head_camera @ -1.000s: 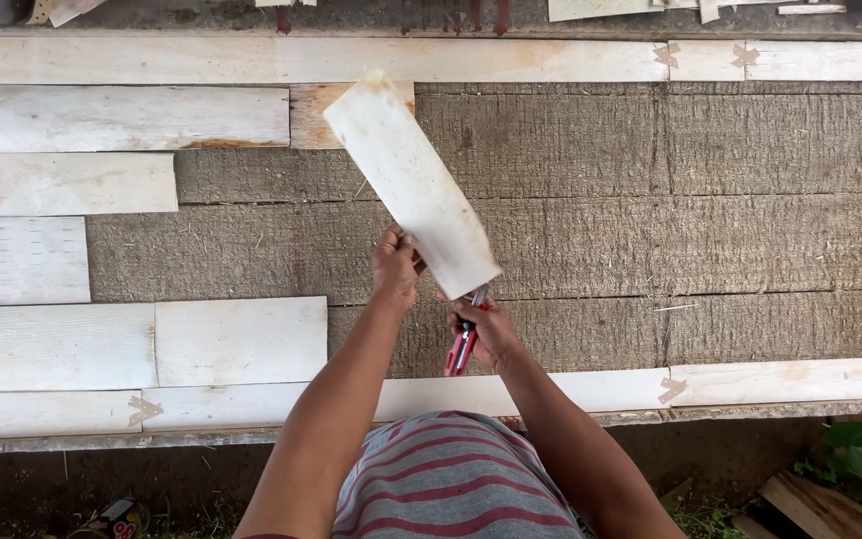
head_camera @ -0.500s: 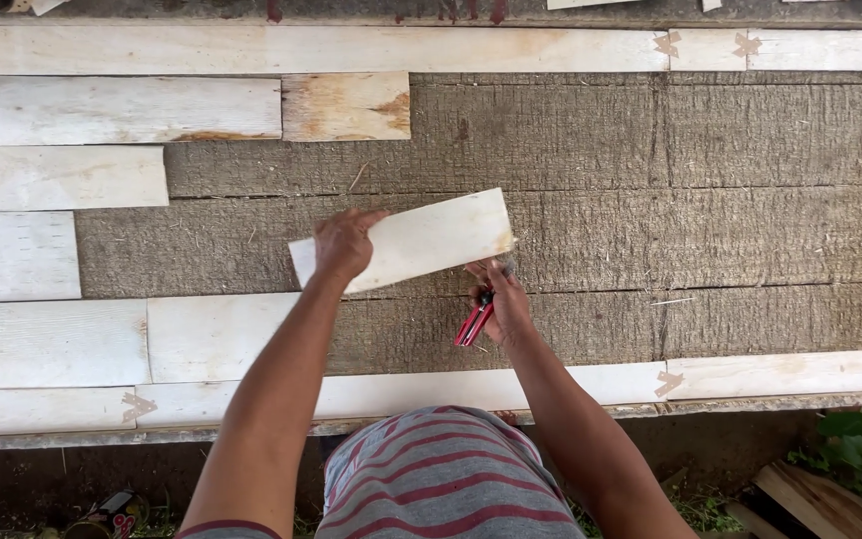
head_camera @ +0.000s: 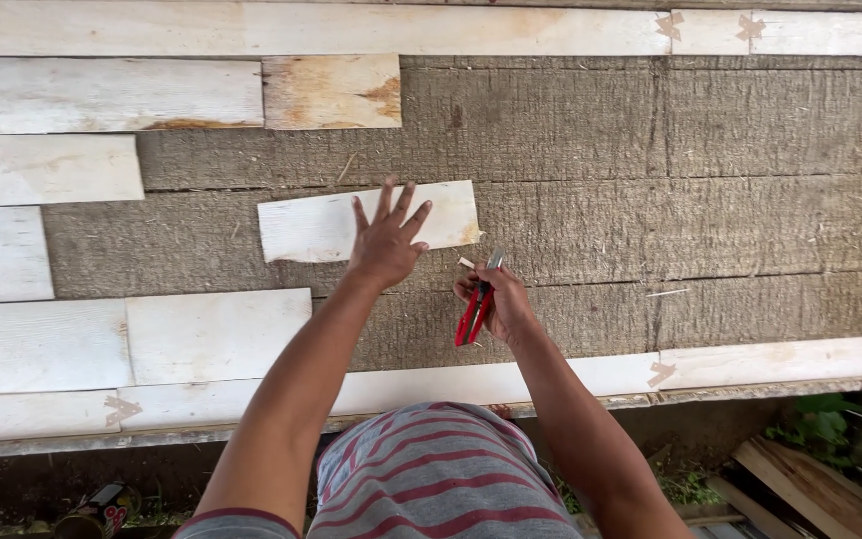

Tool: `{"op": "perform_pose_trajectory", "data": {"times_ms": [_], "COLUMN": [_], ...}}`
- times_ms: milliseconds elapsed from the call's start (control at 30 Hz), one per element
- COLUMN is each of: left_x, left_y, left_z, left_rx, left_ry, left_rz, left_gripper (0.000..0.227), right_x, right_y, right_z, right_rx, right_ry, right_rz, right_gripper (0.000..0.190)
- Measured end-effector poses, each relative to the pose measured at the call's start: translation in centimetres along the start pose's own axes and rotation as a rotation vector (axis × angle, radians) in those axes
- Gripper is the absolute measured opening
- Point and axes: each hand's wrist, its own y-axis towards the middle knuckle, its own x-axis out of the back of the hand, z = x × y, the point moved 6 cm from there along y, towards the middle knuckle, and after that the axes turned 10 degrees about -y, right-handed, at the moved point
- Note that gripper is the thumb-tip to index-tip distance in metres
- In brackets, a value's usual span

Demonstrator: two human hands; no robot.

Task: The person fits thin wooden boards together on a surface, using a utility knife to trim the edges and a pencil to mark where cuts are needed.

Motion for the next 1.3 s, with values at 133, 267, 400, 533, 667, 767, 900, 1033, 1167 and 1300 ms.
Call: {"op": "perform_pose_trajectory", "data": {"times_ms": [133, 267, 400, 533, 667, 767, 900, 1033, 1167, 1300], "left_x": [-6.0, -6.7, -6.1, -5.5, -4.6, -4.4, -4.2, -4.6, -5.5, -6.5], "left_y": [3.3, 3.7, 3.8, 3.8, 3.9, 4.2, 4.0, 4.0, 4.0, 4.6], "left_z": [0.9, 1.5, 1.3, 0.9, 0.9, 1.2, 0.6, 0.7, 1.4, 1.9], "left_rx": [-0.026, 0.019, 0.039, 0.062, 0.124, 0.16, 0.143, 0.09, 0.072, 0.048], "left_ry": [0.069, 0.05, 0.055, 0.085, 0.084, 0.083, 0.083, 0.09, 0.005, -0.03], "left_rz": [0.061, 0.032, 0.033, 0.042, 0.019, 0.012, -0.039, -0.062, -0.049, 0.01], "left_gripper": [0.066, 0.064, 0.061, 0.064, 0.072, 0.078, 0.079, 0.079, 0.079, 0.084], "right_x": [-2.1, -0.7, -2.1, -2.4, -0.2, 1.0, 0.9, -0.9, -3.3, -5.2], "right_y": [-3.4, -1.8, -0.4, 0.1, 2.0, 2.8, 1.2, -0.4, -0.3, -0.4], "right_z": [4.1, 5.1, 4.7, 4.5, 3.8, 4.2, 6.2, 7.1, 6.1, 7.0], "right_rx": [0.044, 0.238, 0.514, 0.494, 0.419, 0.338, 0.235, 0.219, 0.184, 0.196], "right_ry": [-0.152, -0.991, -1.466, -1.588, -1.621, -1.42, -1.185, -1.058, -0.814, -1.132], "right_rz": [-0.045, -0.127, -0.171, -0.164, -0.188, -0.246, -0.337, -0.289, -0.008, 0.036], "right_gripper": [0.021, 0.035, 0.033, 0.021, 0.024, 0.021, 0.02, 0.027, 0.038, 0.023]}}
